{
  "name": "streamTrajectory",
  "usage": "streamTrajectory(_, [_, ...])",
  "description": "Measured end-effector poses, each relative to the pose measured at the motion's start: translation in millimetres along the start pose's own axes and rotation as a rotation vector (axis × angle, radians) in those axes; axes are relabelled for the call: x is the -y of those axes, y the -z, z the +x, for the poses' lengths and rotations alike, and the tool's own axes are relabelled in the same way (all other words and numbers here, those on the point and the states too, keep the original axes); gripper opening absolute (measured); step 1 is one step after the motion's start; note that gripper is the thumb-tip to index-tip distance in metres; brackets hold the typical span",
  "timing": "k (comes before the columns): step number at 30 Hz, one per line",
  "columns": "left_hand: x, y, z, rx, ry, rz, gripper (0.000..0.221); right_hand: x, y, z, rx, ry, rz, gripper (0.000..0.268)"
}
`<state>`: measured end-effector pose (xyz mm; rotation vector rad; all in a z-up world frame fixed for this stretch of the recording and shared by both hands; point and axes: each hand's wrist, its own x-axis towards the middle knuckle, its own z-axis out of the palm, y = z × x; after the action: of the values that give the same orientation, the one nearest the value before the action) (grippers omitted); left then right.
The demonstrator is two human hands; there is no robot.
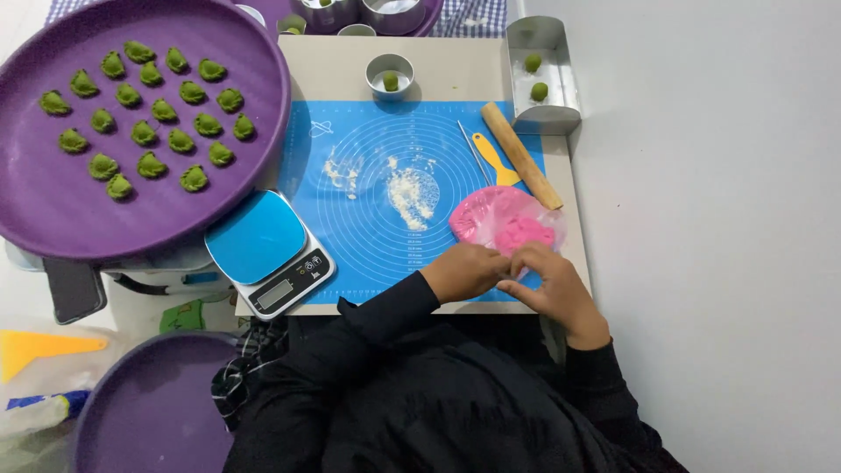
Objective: Kneading a ball of pink dough on a silicone mat, involving folding and pressing with hands.
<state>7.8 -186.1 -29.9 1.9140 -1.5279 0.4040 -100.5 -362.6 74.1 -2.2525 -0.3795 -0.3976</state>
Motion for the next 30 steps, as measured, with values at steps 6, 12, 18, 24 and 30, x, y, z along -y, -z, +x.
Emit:
streamTrajectory(6, [-8.0,49.3,24.1,0.069,0.018,-0.022,0.024,-23.9,4.1,0.4,0.309,-0.494,-0.509,0.099])
streamTrajectory(12, [-8.8,0.4,28.5,0.083,0.058,-0.133,0.035,-128.2,2.8,-32.5,0.065,-0.291,-0.932,0.092])
streamTrajectory(18, [-7.6,-4.9,35.9,0.142,0.035,0.201,0.048,-112.6,7.4,-24.5,-0.158,-0.154,-0.842,0.022])
streamTrajectory(24, [47.1,-3.7,6.6,0.101,-0.024,0.546,0.037,-86.4,12.4,-5.6,-0.381,0.083,-0.459,0.012])
streamTrajectory(30, [14.8,152.2,19.8,0.147,0.234,-0.178,0.035,-23.7,16.9,34.2,-0.357,0.143,-0.043,0.008])
